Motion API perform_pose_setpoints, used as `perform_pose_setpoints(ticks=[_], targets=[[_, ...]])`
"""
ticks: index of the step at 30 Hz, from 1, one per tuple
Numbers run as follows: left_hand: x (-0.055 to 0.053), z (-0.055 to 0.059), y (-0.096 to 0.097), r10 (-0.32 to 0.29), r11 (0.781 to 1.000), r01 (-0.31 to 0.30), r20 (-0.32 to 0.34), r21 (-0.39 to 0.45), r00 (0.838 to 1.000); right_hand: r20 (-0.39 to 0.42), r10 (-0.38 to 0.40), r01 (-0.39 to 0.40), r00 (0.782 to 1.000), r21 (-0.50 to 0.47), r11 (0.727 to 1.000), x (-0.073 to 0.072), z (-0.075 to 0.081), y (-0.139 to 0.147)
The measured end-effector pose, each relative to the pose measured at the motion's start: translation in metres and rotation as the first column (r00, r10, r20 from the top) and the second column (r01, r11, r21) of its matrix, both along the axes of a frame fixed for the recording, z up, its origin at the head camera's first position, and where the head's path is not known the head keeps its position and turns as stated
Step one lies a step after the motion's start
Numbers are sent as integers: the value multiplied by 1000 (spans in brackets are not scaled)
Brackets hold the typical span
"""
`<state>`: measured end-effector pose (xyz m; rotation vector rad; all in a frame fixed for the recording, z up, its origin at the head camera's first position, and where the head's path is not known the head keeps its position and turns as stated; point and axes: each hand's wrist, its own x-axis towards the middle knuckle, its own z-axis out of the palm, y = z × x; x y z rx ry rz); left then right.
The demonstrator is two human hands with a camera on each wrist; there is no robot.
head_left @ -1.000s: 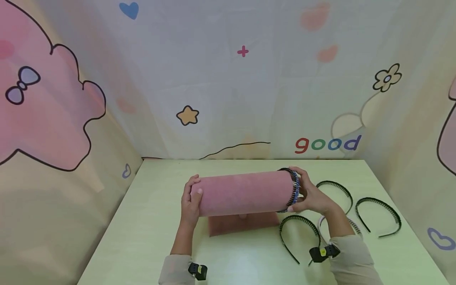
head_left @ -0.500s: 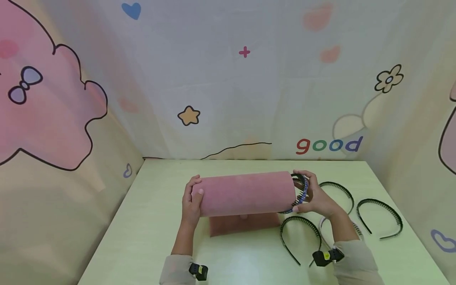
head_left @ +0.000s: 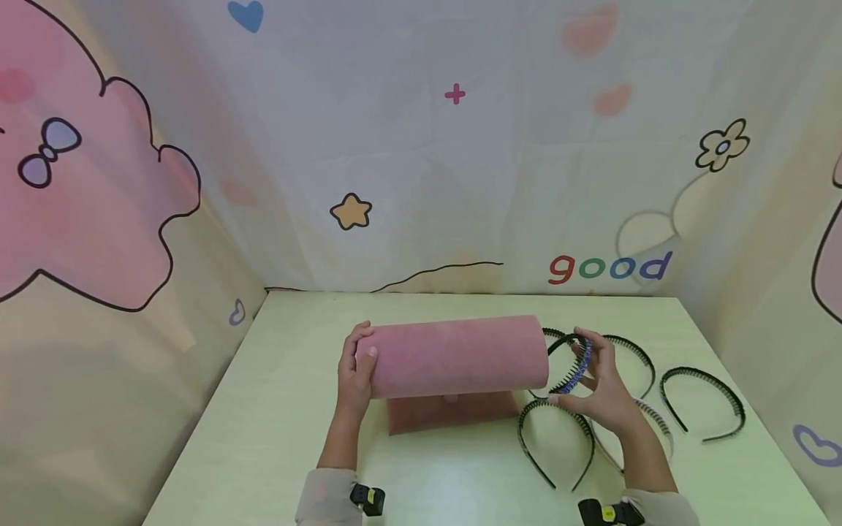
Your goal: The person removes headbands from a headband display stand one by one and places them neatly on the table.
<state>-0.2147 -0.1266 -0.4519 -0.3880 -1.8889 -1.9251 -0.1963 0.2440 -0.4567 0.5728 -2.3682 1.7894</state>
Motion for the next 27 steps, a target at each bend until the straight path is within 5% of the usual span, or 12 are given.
perform_pose_setpoints(ticks=[7, 18, 27], targets=[[0, -1, 1, 1, 1000, -1, -5, -6, 1000, 14, -141, 141, 990, 4, 990, 19, 4, -2], [-2, 0, 0, 9, 1000, -9, -22, -9, 1000, -2, -191, 190, 982, -87, 978, 31, 2, -7], [-2, -1, 0, 7, 1000, -7, -15, -11, 1000, -23, -319, 313, 947, -145, 939, 42, -4, -8]])
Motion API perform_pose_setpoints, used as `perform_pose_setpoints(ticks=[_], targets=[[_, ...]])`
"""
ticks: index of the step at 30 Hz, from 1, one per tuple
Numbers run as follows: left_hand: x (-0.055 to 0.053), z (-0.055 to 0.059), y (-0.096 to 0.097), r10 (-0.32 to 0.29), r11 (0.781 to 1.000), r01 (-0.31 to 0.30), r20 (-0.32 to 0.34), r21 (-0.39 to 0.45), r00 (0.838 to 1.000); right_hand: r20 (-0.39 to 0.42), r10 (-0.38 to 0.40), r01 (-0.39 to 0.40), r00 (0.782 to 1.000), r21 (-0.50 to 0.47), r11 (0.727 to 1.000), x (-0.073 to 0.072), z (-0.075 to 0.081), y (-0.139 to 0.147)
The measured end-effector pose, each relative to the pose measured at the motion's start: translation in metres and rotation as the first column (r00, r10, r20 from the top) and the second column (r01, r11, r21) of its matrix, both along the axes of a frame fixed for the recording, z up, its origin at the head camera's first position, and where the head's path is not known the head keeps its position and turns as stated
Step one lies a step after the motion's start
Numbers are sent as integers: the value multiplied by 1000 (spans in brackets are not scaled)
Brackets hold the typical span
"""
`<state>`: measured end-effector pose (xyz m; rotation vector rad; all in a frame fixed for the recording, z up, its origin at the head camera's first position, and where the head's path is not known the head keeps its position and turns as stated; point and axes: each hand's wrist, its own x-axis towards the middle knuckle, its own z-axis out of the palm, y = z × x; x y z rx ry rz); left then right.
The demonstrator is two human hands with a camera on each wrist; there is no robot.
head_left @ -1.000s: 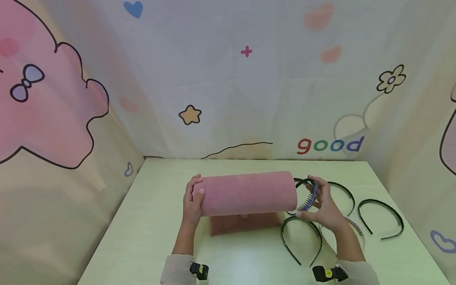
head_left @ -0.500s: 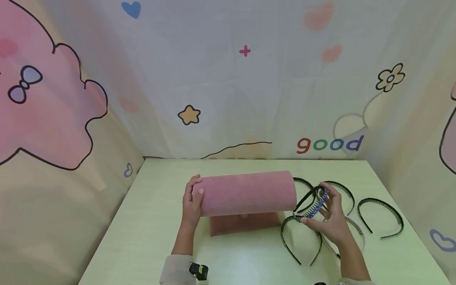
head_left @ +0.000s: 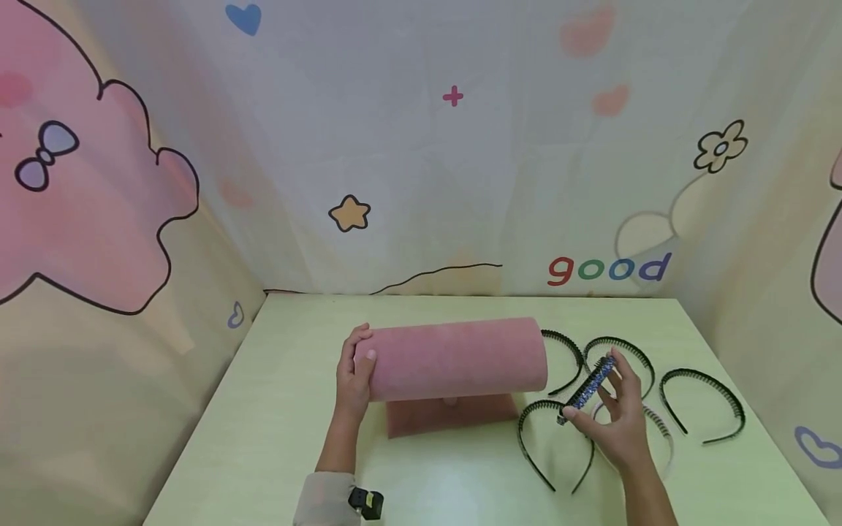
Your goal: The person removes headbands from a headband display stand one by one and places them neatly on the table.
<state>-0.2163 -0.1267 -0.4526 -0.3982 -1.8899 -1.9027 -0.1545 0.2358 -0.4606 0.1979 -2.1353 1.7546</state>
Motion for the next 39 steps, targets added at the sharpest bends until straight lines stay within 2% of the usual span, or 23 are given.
perform_pose_setpoints(ticks=[5, 8, 14, 19, 24, 31, 37, 39], targets=[[0, -2, -2, 4, 1000, -4, -2, -9, 1000, 10, -49, 49, 999, -80, 996, 6, -1, 1], [-1, -3, -3, 10, 1000, -10, -8, -5, 1000, 25, -86, 88, 996, -86, 992, 8, -4, 3], [-3, -2, -4, 5, 1000, -5, -12, -5, 1000, 14, -171, 171, 985, 8, 985, 9, -16, 15], [-2, -3, -3, 7, 1000, -7, 6, 0, 1000, 1, -255, 254, 967, 84, 964, 11, -27, 25], [-1, -3, -2, -13, 1000, 13, 10, 7, 1000, 36, -340, 339, 940, 44, 940, 15, -32, 32], [-1, -3, -1, -12, 1000, 12, 2, 9, 1000, 20, -494, 489, 869, 112, 865, 21, -44, 45], [-5, -11, -3, -14, 1000, 14, 22, 9, 1000, 45, -559, 549, 828, 133, 825, 26, -53, 58], [-8, -15, -4, -25, 1000, 25, 31, 17, 999, 53, -587, 576, 808, 140, 805, 28, -56, 64]])
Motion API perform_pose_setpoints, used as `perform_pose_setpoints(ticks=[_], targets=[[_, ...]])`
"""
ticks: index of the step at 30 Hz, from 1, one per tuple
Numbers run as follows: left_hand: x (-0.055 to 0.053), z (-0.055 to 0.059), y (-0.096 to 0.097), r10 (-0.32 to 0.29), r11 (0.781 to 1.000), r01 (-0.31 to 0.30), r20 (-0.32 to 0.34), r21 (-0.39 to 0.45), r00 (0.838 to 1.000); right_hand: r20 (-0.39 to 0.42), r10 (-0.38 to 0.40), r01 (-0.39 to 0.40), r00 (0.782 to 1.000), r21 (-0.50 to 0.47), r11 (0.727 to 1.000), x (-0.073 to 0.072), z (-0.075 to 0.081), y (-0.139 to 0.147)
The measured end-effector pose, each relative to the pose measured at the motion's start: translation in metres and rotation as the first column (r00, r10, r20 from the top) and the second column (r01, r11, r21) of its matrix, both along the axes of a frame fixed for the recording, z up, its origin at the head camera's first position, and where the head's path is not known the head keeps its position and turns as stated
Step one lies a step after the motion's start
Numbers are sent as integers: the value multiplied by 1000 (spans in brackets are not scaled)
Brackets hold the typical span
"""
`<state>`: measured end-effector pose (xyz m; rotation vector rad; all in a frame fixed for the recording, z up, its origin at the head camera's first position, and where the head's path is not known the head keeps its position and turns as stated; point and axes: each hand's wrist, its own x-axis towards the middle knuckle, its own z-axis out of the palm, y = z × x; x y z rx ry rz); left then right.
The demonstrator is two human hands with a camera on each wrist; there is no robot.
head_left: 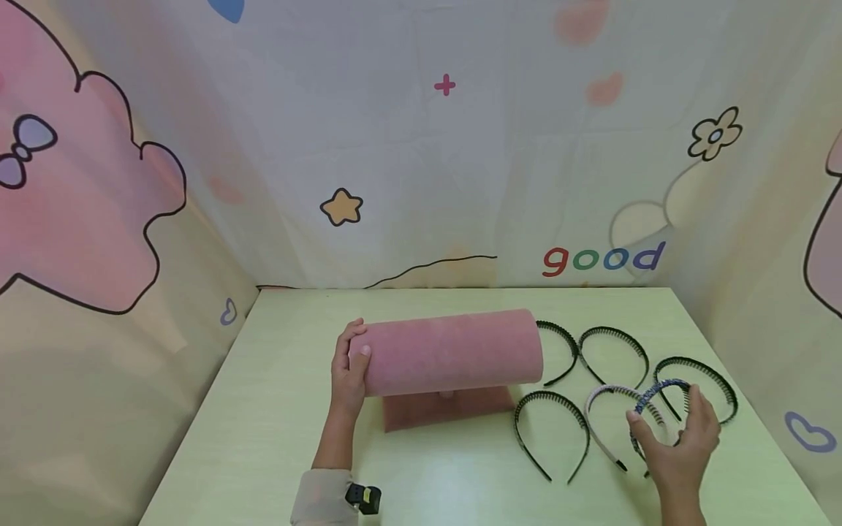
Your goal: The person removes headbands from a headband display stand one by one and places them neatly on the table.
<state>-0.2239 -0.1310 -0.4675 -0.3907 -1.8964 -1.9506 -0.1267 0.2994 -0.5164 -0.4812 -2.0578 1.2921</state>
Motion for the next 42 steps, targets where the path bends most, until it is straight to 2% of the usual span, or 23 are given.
perform_pose_setpoints(ticks=[6, 14, 19, 23, 27, 31, 37, 40, 42], targets=[[-6, -7, -2, -1, 1000, 1, -4, 4, 1000, 40, -63, 63, 997, 4, 998, 4, -4, 19], [2, 7, 2, 10, 1000, -10, 4, -1, 1000, 124, -151, 151, 981, 10, 989, 13, -7, 44], [5, 5, 2, 14, 1000, -14, 16, 0, 1000, 206, -214, 208, 955, 52, 977, 21, -12, 57], [4, 1, 1, 5, 1000, -5, 27, 5, 1000, 326, -226, 214, 918, 72, 974, 27, -12, 65], [4, 2, 2, 3, 1000, -3, 20, 1, 1000, 460, -215, 190, 861, 101, 977, 31, -12, 71], [6, 7, 3, 12, 1000, -12, 0, -10, 1000, 551, -208, 170, 808, 120, 978, 31, -13, 76], [7, 13, 4, 14, 1000, -14, -8, -18, 1000, 687, -212, 140, 694, 160, 977, 29, -21, 91], [7, 13, 5, 20, 1000, -20, -3, -19, 1000, 712, -212, 138, 669, 161, 977, 29, -25, 97], [8, 13, 5, 24, 1000, -24, -2, -18, 1000, 717, -206, 133, 666, 158, 978, 29, -28, 100]])
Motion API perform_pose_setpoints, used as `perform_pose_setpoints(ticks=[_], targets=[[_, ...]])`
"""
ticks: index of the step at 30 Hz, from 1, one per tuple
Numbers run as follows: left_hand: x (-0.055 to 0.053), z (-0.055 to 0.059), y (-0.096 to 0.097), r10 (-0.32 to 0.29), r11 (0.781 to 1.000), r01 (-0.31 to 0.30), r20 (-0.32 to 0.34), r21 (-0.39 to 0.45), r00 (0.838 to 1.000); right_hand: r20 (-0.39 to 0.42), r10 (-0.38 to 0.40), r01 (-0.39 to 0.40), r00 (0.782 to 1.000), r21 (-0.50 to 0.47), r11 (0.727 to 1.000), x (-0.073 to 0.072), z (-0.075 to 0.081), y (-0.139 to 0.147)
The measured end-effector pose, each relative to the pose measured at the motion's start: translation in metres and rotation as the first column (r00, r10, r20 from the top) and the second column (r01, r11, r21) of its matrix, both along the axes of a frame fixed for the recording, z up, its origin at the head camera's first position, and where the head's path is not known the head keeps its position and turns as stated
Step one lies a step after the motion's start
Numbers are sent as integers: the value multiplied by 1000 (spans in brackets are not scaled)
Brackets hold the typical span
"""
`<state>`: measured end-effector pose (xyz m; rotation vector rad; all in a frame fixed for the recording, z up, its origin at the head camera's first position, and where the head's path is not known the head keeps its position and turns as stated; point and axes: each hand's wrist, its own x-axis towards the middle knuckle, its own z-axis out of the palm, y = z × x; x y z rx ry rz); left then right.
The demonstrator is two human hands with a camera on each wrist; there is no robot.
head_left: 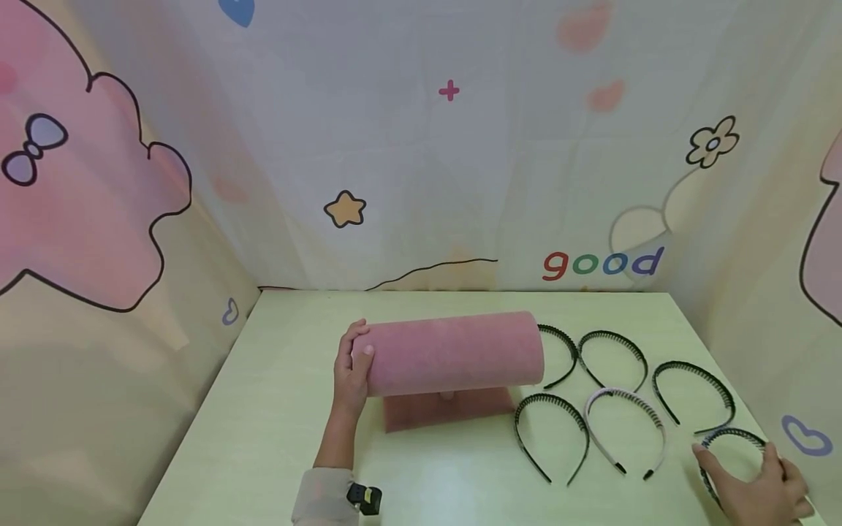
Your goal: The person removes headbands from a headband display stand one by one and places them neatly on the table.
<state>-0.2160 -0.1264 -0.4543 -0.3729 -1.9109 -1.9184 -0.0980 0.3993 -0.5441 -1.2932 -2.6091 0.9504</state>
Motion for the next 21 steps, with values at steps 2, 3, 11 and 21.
perform_pose_setpoints(ticks=[2, 3, 11, 21], targets=[[0, 0, 0, 3, 1000, -3, -1, -1, 1000, 5, 3, -3, 1000, -3, 1000, 0, -2, 2], [0, 0, 0, 2, 1000, -2, -3, 0, 1000, 9, 3, -3, 1000, -3, 1000, 0, -3, 2], [0, 0, 0, 3, 1000, -3, -6, -6, 1000, 73, 16, -19, 997, 30, 999, -6, -15, -1], [-1, -3, -2, 0, 1000, 0, -2, 1, 1000, 126, 106, -111, 986, 32, 993, -17, -22, 1]])
